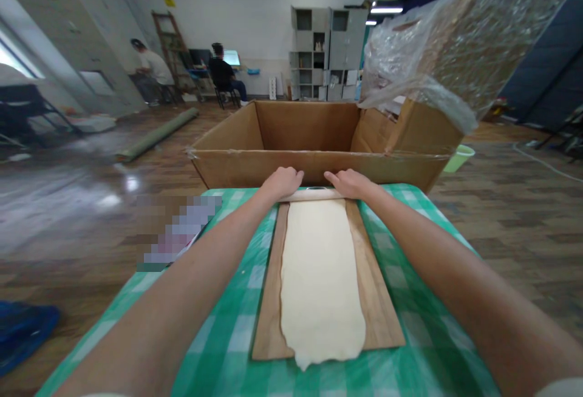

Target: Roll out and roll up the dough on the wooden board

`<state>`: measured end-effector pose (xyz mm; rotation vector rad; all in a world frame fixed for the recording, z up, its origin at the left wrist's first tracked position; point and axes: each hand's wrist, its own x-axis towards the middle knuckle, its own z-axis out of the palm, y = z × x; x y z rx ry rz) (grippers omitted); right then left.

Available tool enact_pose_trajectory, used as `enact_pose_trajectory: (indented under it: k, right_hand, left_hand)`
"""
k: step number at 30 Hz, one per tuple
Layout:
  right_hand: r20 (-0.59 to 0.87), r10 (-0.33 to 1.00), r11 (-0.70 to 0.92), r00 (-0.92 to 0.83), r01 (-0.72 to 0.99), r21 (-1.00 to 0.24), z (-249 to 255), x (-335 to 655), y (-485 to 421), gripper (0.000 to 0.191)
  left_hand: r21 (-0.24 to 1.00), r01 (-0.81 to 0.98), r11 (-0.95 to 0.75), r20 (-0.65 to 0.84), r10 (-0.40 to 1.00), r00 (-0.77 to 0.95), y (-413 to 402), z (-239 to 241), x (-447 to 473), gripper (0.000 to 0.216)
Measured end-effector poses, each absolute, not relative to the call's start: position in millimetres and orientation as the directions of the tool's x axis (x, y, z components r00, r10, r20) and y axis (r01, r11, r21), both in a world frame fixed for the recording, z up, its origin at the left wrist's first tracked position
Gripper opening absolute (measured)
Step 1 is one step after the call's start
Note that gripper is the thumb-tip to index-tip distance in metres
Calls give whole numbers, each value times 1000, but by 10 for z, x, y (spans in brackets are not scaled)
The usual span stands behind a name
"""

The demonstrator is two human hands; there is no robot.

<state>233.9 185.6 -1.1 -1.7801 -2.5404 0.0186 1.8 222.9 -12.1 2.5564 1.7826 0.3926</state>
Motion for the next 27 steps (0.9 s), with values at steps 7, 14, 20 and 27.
enact_pose_trajectory:
  k: [7, 14, 20, 27]
  right_hand:
    - [85, 921, 385, -381, 922, -34, -21, 2329, 1287, 73]
    - [243, 878, 429, -411, 903, -22, -131, 2373, 594, 72]
    - [318, 825, 487, -466, 873, 17, -245, 2458, -45, 86]
    - [312, 818, 513, -483, 858, -16, -249, 2508, -84, 80]
  left_hand:
    - [104, 853, -511, 217, 849, 482, 1666, -185, -72, 32]
    - [121, 909, -400, 283, 891, 354, 881, -195, -58, 56]
    - [-46, 887, -460, 403, 804, 438, 222, -217, -99, 71]
    - [-62, 873, -484, 386, 795, 468, 219, -292, -176, 72]
